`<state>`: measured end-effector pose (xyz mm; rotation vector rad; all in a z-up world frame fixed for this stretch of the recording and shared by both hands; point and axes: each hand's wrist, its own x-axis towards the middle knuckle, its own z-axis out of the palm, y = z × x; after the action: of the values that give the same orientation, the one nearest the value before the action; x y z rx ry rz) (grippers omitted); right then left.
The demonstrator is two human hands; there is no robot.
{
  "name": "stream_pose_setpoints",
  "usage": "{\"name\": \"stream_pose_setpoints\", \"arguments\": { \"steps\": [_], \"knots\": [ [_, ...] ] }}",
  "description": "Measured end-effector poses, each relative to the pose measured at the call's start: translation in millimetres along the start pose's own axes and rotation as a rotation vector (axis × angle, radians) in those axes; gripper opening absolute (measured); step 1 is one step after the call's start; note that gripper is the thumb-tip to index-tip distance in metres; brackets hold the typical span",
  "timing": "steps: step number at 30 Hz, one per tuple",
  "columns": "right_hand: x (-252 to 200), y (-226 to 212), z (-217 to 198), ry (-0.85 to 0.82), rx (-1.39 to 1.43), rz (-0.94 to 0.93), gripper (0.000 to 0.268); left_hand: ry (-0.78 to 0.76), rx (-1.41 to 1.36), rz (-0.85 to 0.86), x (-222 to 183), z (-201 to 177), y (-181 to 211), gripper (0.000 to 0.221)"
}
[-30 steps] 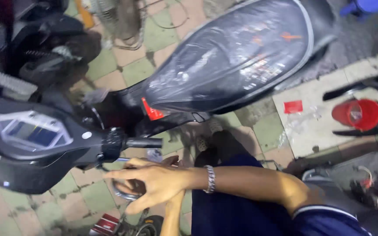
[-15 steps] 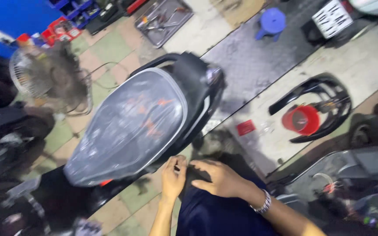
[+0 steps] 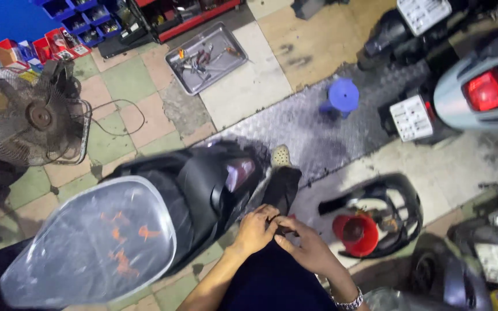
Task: Installing a side mirror on a scooter and using tools to adjust components
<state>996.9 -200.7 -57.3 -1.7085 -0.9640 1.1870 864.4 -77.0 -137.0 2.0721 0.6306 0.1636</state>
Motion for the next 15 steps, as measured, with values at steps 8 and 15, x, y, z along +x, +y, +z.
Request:
{"name": "stream_pose_setpoints", "arguments": {
  "steps": [8,15],
  "knots": [
    [220,-37,-182,-0.154,-0.315,0.038,0.044,0.135,-0.042,-0.146,250,-53,5,0.019],
    [398,-121,-313,-0.005,-0.401,-0.130,0.042,0.181,0.055,-0.224,430,-178,35,0.022]
  ]
}}
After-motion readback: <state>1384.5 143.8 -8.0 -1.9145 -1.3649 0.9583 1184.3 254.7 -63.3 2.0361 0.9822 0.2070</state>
